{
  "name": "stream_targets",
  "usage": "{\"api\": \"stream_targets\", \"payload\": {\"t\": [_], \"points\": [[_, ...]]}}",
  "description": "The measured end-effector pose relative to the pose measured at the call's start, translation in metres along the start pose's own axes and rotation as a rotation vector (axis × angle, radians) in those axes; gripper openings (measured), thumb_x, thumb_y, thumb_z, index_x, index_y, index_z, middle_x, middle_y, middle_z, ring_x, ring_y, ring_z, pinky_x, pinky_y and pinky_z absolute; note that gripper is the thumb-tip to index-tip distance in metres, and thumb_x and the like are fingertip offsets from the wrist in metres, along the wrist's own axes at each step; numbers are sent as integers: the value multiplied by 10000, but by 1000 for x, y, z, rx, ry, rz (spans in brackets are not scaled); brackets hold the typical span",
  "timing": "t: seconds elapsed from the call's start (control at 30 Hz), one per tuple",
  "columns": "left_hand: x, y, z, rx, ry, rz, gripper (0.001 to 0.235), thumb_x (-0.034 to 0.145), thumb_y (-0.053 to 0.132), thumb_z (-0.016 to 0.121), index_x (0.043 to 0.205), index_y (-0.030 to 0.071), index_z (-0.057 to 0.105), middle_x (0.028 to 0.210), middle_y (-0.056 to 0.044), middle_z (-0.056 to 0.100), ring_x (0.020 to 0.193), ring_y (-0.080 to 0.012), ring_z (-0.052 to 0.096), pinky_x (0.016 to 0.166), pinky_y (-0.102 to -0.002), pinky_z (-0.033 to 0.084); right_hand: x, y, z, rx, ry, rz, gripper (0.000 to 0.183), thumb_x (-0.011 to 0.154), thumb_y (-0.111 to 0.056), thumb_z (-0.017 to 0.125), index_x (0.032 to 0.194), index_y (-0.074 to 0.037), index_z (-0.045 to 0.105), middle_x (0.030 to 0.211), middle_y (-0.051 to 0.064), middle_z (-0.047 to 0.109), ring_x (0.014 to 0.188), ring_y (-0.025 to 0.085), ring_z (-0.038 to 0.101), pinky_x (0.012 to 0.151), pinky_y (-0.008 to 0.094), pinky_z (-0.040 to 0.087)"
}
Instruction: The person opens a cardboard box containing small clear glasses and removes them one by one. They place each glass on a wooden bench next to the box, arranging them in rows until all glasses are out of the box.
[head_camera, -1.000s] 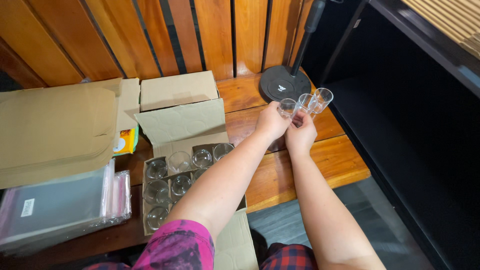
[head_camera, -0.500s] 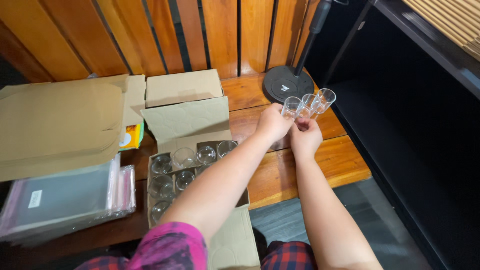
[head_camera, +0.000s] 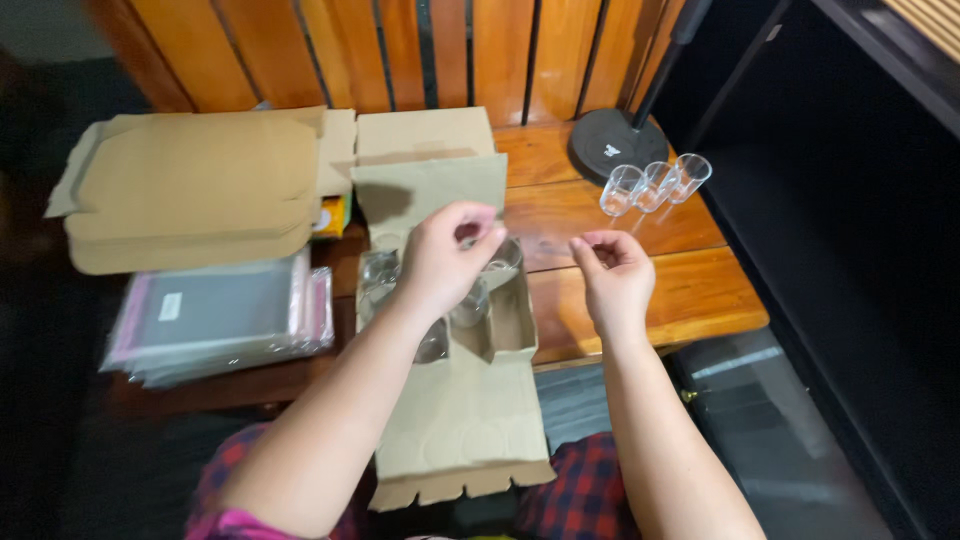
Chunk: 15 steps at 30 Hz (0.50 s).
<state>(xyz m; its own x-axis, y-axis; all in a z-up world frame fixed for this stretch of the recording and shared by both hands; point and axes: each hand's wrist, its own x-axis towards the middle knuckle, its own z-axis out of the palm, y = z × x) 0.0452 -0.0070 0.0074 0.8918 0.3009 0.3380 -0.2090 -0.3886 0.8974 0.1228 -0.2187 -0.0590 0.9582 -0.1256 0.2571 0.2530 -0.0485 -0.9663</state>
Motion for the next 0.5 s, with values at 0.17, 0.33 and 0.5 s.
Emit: {"api": "stream_targets", "payload": {"t": [0.17, 0.33, 0.5], "points": [[-48, -21, -32, 180, 65, 91, 257, 817, 170, 843, 1056, 104, 775, 961, -69, 759, 932, -238, 761, 858, -340, 611, -44, -23, 24, -47, -124, -15, 213, 823, -64, 906, 965, -35, 750, 895, 89, 747, 829, 131, 723, 734, 264, 611], [-73, -42, -36, 322, 3, 85, 309, 817, 156, 825, 1116, 134, 751, 1035, -43, 728, 1023, -229, 741, 933, -362, 583, -74, -31, 32, -282, -359, -52, 357, 744, -60, 906, 1077, -85, 781, 963, 119, 751, 909, 239, 774, 769, 334, 660], [-80, -58, -34, 521, -26, 166, 338, 802, 182, 816, 1128, 136, 740, 1121, -36, 668, 1076, -264, 691, 957, -415, 536, -89, -25, 49, -591, -475, -192, 594, 683, -170, 925, 1245, -139, 734, 1109, 93, 702, 1008, 270, 745, 893, 358, 620]]}}
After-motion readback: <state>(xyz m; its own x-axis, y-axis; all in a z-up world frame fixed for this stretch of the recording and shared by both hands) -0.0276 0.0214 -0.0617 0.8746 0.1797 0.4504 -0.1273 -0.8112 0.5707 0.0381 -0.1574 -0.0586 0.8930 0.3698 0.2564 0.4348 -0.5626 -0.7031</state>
